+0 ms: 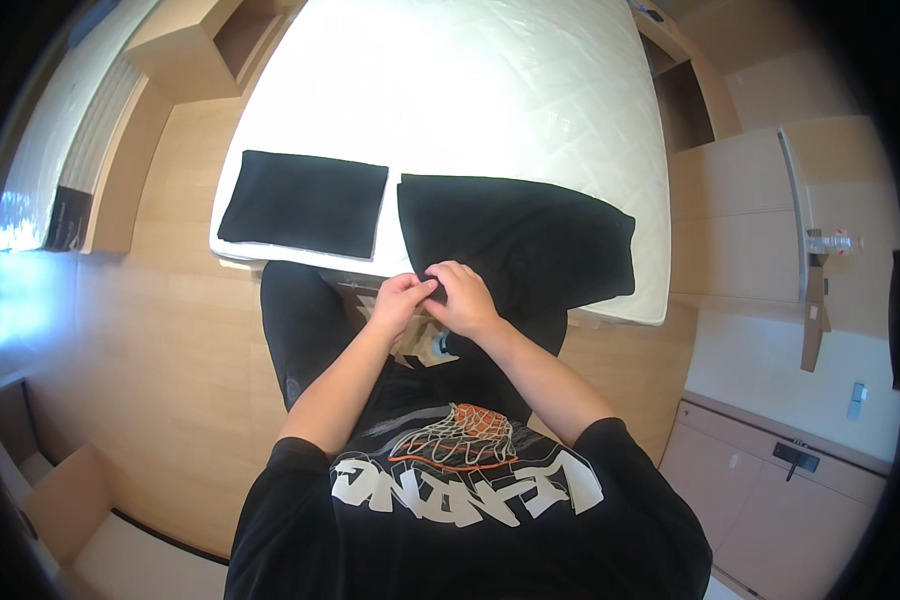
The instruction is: The person folds a black t-shirt and a black cap on a white table. They smooth the t-shirt, fold it into a compact rectangle, and then fold the cap, placing it on top of the folded shirt.
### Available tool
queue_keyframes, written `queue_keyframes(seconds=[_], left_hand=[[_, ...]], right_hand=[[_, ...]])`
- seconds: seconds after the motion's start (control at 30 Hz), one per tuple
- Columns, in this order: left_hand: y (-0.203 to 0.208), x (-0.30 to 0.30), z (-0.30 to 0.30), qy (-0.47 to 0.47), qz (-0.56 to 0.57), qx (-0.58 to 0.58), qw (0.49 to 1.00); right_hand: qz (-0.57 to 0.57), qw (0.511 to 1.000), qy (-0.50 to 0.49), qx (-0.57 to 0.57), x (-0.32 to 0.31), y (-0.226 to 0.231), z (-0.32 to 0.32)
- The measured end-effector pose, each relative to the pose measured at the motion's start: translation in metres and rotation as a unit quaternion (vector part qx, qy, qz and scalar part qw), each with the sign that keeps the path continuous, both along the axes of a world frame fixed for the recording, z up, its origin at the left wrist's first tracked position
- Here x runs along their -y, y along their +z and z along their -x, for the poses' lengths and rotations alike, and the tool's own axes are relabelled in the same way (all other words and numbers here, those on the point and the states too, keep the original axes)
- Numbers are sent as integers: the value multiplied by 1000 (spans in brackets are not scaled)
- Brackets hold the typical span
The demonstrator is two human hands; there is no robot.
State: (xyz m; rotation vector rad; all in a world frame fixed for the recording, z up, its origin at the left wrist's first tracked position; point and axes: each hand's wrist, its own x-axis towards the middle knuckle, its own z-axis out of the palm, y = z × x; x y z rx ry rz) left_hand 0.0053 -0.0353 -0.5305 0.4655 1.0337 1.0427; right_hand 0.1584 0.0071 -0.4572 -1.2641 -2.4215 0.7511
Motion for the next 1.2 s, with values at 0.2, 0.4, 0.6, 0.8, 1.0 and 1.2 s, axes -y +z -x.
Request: queue_keyframes(seconds=[0.2,0.4,0.6,0.8,1.0,1.2], left_hand=[[-11,2,0,79,4,140,987],[-2,10,-4,88,-17,153,984],[-3,6,-6,136,93,-84,983],[-40,3,-30,133,167,-387,897],[-42,4,-29,113,25,-233,966],[-53,11,-16,59,107,-89,989]], right_hand=[[135,987,-1,-86,-10,1,3],[136,980,-74,-123,-5,-11,-4],[160,910,-282,-257,-1,-22,0],[86,913,-332,-220,-2,-29,-6],[80,896,-328,-288,-13,-28,-7],[22,990,-107,-92,-6,-6,-8]])
